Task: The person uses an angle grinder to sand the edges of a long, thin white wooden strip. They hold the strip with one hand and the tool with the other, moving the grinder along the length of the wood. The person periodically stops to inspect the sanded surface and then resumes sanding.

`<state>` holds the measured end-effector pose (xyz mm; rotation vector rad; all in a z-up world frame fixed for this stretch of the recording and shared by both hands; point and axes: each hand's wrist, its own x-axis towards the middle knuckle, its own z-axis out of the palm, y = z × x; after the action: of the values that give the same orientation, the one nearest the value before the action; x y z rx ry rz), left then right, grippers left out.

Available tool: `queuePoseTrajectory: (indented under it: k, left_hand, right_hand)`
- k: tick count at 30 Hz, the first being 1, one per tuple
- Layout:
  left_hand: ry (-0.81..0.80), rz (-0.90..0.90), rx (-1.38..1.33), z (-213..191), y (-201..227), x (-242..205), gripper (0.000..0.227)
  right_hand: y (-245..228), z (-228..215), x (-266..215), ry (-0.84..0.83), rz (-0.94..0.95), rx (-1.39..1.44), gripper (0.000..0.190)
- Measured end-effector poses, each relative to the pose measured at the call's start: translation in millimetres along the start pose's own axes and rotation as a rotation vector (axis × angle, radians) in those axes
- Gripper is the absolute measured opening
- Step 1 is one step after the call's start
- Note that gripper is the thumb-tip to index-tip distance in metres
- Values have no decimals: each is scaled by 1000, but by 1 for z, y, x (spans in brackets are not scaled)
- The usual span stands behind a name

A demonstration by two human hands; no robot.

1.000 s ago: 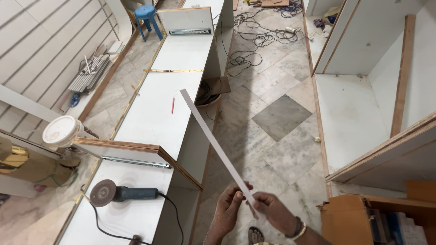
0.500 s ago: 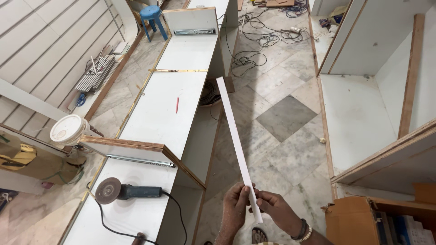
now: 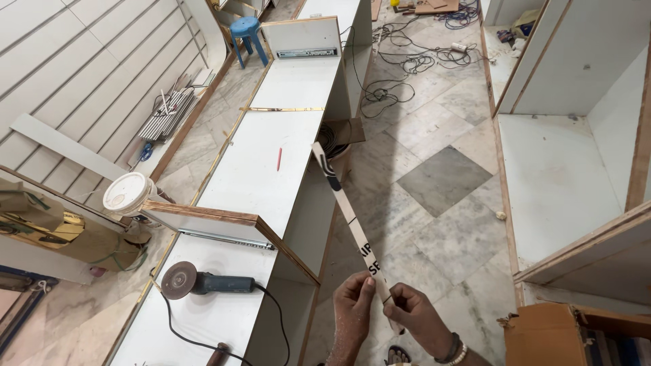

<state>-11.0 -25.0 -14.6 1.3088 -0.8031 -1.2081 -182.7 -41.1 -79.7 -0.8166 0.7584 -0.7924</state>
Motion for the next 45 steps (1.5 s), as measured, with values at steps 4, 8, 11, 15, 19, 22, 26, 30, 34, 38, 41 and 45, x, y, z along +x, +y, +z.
queuePoseTrajectory:
  k: [4,8,11,15,19,22,26,30,34,38,41,45]
  left_hand:
    - [-10,199,293,-8,8,4,18]
    - [-123,314,537,-46,24,-3,13]
    - [-157,174,659,-80,40,-11,16]
    - [-20,79,758,-108,44,-29,14]
    - [138,309,848,-105,10,-38,10]
    - [157,372,938,-91,-21,-42,13]
    - [126,381,928,-67,-39,-50,12]
    - [110,86,568,-70,-12,-49,38]
    - [180,362,210,-105,27,-19,50]
    - [209,332,70,-145,43,-11,34]
    - [333,413,-103,-178,34,-21,31]
    - [779,377,-202,-255,15,-54,25]
  right_hand:
    - [-14,10,8,31,-111,-179,31]
    - [-54,9,54,145,-346,-159,36]
    - [-79,15,74,70,-449,-84,35]
    - [-75,26,69,33,-285,-66,48]
    - [-48,43,79,80,-144,-219,56]
    - [-31,52,85,68,-67,-356,59]
    - [-11,47,88,-4,-76,-432,47]
    - [-25,54,82,-201,-111,-514,41]
    - [-58,87,77,-432,89,-834,40]
    - [-41,134,99,-750,231,-1030,42]
    - [-17,151,120,-817,366,-1031,45]
    - [36,159,159,-841,182,-883,60]
